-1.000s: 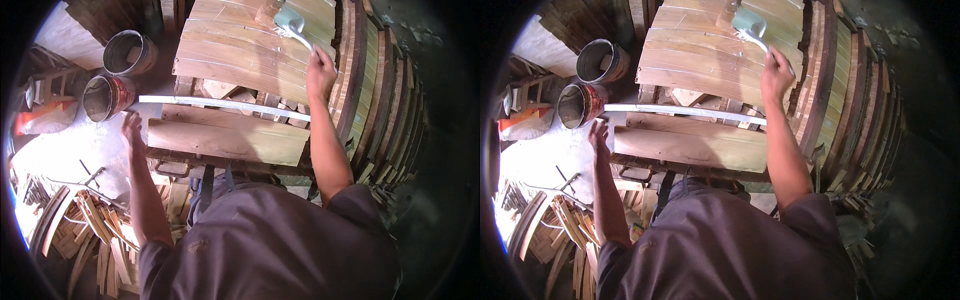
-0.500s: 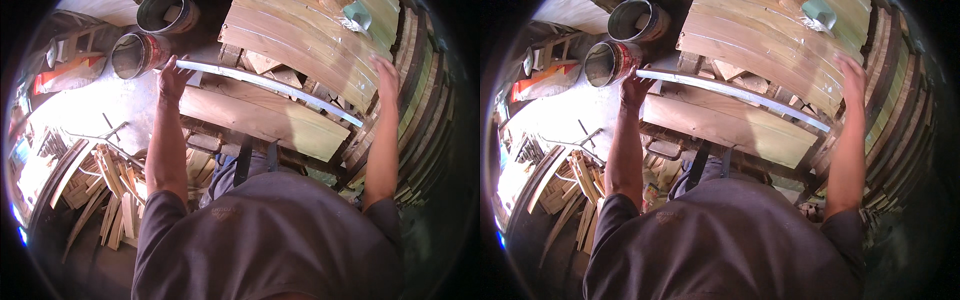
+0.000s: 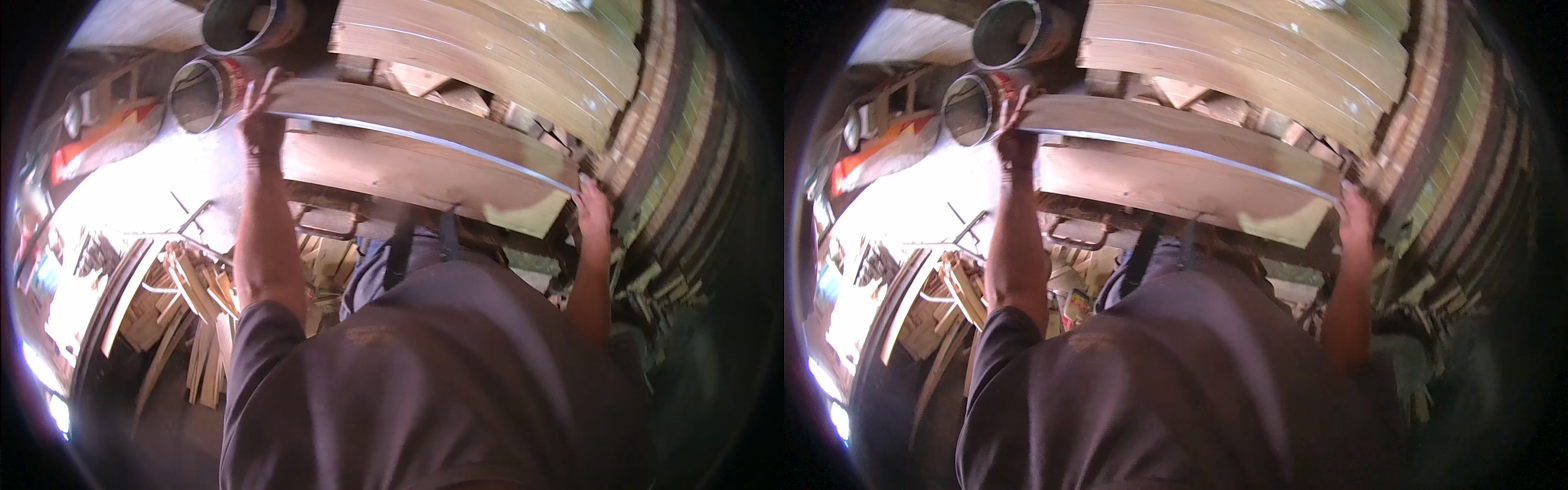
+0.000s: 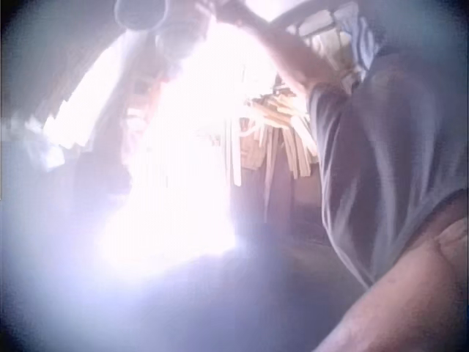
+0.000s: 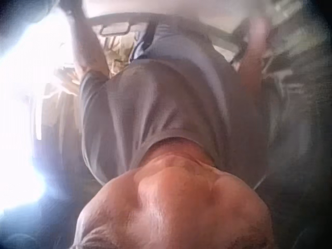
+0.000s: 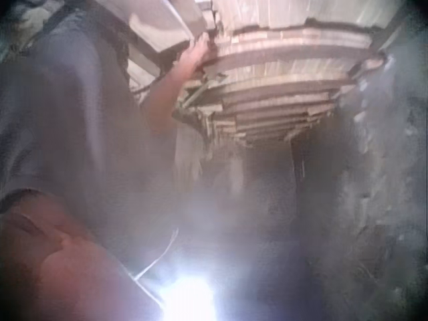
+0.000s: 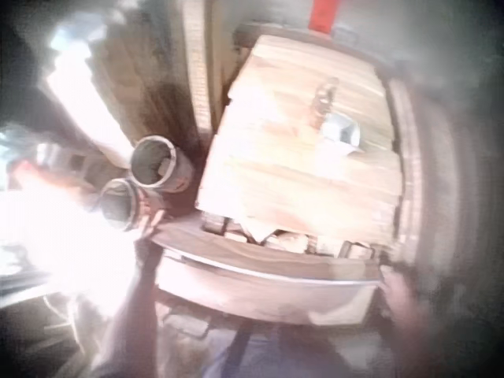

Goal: The person applies a light-colored finish to curved wooden strips using a paintbrush. They repeatedly dip the brush into a small container, spread the finish along each strip, and place the finished pieces on a workbench.

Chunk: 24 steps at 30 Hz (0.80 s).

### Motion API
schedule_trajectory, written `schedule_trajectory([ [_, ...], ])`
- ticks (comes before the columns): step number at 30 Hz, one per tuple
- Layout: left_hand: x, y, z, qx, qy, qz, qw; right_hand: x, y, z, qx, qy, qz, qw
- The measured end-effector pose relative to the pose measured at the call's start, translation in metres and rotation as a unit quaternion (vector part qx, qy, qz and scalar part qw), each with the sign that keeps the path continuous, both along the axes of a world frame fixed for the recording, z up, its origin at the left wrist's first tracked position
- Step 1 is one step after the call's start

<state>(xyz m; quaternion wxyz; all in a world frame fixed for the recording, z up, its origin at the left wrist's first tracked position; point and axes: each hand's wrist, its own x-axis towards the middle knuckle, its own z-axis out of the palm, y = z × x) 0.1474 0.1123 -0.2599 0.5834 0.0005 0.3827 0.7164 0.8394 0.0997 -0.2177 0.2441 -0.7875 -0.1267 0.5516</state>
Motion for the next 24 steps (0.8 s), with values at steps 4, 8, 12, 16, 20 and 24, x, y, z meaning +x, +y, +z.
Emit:
schedule_trajectory([
  [4,-0.001,-0.006,-0.004,0.002,0.064,-0.063,0.996,-0.013,0.008,0.006,0.030,-0.047,-0.041,0.998],
  [8,0.019,-0.009,0.008,-0.057,0.111,-0.074,0.989,-0.026,0.007,0.017,0.038,-0.075,-0.024,0.996],
  [12,0.003,-0.018,0.004,-0.025,0.072,-0.136,0.988,-0.017,0.009,0.023,0.068,-0.040,-0.029,0.997],
  [16,0.004,0.008,0.044,-0.234,0.043,-0.135,0.962,-0.019,0.022,0.042,0.103,-0.037,-0.084,0.990],
  [20,-0.013,0.028,0.047,-0.266,0.037,-0.231,0.935,0.007,0.022,0.040,0.046,-0.014,-0.093,0.994],
  [24,-0.024,0.051,0.031,-0.310,0.113,-0.244,0.912,0.002,0.030,0.037,-0.003,-0.071,-0.116,0.991],
])
